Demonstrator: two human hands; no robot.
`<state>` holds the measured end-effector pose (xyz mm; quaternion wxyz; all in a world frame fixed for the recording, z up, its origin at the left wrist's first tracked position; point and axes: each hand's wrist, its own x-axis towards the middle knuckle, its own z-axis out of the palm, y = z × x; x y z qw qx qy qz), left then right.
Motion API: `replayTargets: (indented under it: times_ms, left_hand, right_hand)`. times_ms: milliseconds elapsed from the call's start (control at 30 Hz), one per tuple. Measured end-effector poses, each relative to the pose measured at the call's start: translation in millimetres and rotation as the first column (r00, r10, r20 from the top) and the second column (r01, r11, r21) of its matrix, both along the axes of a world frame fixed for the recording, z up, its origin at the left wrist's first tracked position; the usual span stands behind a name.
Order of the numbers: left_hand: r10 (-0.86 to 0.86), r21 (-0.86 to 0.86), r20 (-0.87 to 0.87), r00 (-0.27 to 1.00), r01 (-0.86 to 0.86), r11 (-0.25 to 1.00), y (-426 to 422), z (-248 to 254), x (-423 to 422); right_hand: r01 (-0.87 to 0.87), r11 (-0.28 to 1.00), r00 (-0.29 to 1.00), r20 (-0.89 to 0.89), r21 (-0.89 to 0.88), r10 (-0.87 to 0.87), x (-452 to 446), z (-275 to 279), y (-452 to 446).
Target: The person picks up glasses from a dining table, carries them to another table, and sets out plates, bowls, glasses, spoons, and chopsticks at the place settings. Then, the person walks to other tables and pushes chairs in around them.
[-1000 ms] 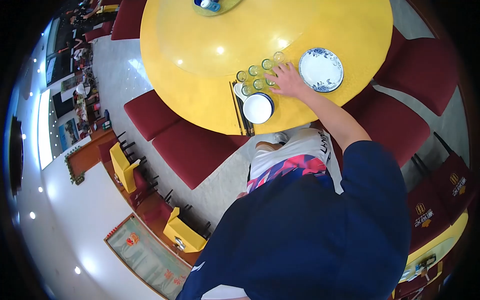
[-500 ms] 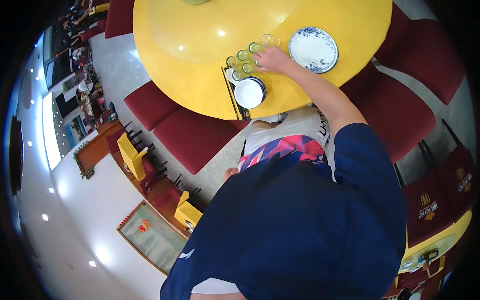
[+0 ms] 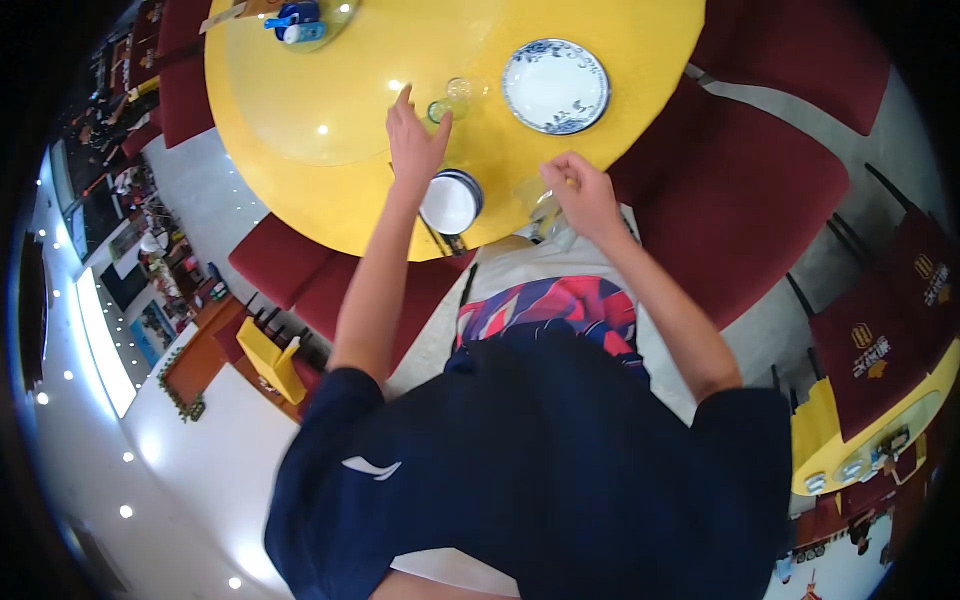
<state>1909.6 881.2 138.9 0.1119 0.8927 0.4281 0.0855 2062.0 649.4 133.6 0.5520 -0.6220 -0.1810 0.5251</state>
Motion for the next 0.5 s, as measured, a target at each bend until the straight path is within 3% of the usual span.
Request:
replayTargets:
  times_ms: [33,67,133,267,300,400,433,500]
  left_hand:
    - [-0.052,0.064,-0.112,0.992,0.06,0.996,12,-16,12]
    - [-0.052,0.06,-0.099,0.994,0.058,0.997,20,-30,21]
    - [-0.116,0.074,-0.313,0.943,0.146,0.987,24,-56,27]
    - [-0.143,0.151,-0.276,0.95,0.19,0.97,22,-84,26]
    - [-0.113,0.151,-0.288,0.951,0.162,0.975,21,-83,27]
    - [-0.082,0.187,-0.3,0.95,0.143,0.972,19,-83,30]
    - [-0.081,0.225,-0.297,0.951,0.153,0.962,22,-83,31]
    - [-0.118,0.28,-0.284,0.952,0.2,0.939,28,-83,31]
  right_hand:
    - [0.019,0.999,0.999,-0.037,-0.041,-0.021,4,14,-13]
    - [0.044,0.996,0.996,-0.074,-0.08,-0.05,9,25,-24]
    - [0.091,0.993,0.989,-0.109,-0.072,-0.099,15,40,-45]
    - [0.161,0.985,0.98,-0.112,-0.059,-0.166,16,35,-77]
    - [0.144,0.985,0.966,-0.201,-0.096,-0.161,19,45,-76]
    - [0.101,0.985,0.97,-0.206,-0.137,-0.128,11,41,-79]
    - [0.041,0.986,0.993,-0.102,-0.16,-0.057,10,39,-78]
    - [0.055,0.99,0.99,-0.12,-0.132,-0.071,9,43,-73]
